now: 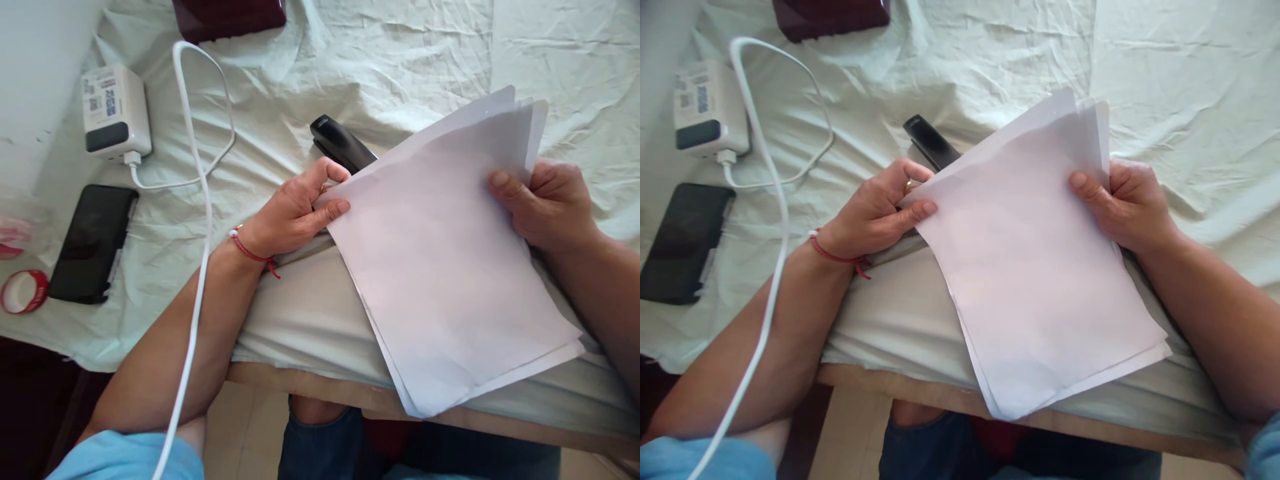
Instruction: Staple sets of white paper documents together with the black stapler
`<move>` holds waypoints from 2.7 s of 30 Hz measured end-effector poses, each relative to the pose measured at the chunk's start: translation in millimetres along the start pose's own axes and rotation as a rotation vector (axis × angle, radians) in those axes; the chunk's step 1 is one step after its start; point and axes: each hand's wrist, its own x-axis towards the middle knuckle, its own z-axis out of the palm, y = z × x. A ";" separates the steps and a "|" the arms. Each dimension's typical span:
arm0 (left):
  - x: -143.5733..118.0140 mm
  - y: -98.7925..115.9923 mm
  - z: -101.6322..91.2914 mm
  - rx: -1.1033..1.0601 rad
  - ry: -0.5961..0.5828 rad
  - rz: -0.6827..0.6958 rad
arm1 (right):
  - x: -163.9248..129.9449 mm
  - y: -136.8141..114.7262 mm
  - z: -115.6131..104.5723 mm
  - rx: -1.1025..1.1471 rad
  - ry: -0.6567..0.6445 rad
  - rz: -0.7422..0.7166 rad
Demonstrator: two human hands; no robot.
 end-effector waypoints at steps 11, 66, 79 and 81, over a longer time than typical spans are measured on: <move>1.2 11.2 0.8 0.081 0.016 -0.051 | 1.5 5.4 -5.6 -0.081 -0.039 0.149; 4.9 8.3 1.2 0.390 -0.110 0.053 | 11.4 -2.4 8.2 -0.310 0.019 -0.216; 5.1 12.1 0.0 0.419 -0.139 0.009 | 8.2 7.7 9.0 -0.451 0.100 -0.334; 5.3 13.5 -0.2 0.438 -0.150 -0.010 | 7.5 10.7 8.5 -0.492 0.123 -0.382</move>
